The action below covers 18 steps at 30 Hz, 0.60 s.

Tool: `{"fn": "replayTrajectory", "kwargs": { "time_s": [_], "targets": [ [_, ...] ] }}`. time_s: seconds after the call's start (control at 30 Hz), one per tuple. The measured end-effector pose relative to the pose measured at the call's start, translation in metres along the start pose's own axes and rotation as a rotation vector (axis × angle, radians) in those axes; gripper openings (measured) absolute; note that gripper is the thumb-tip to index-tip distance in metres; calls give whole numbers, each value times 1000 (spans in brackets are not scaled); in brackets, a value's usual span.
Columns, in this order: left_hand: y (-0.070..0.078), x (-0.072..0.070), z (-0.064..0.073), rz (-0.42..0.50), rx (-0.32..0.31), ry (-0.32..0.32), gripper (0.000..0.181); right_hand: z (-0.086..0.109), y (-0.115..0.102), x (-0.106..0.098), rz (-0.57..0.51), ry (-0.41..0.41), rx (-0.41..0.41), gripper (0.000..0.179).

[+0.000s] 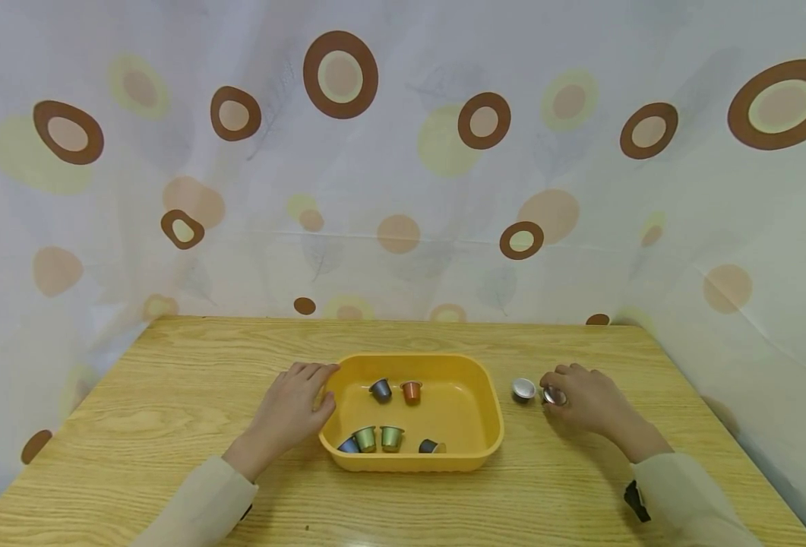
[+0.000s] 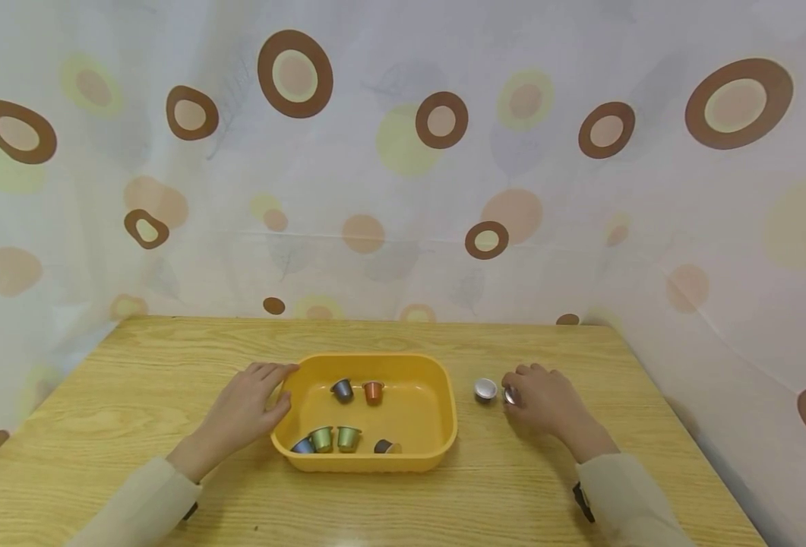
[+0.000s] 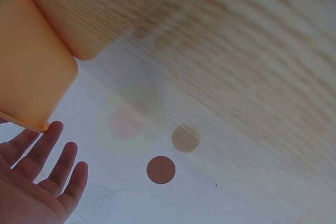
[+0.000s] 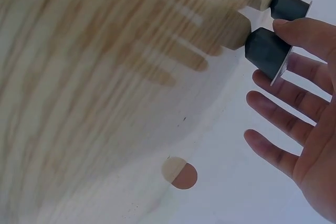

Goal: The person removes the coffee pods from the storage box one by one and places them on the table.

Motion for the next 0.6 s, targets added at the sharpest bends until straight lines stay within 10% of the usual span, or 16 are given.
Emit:
{"fn": "replayTrajectory", "kwargs": {
  "time_s": [0.6],
  "targets": [
    [1, -1, 1, 1, 11, 12, 37, 0, 0, 5, -1, -37, 19, 32]
  ]
}}
Point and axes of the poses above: each hand's wrist, its own z-axis away from the middle knuckle, its own x-axis out of the palm, y = z × x, the point moved 10 cm from there along -z, towards the middle knuckle, and after that the axes turned 13 degrees about z, right-handed, at the moved point
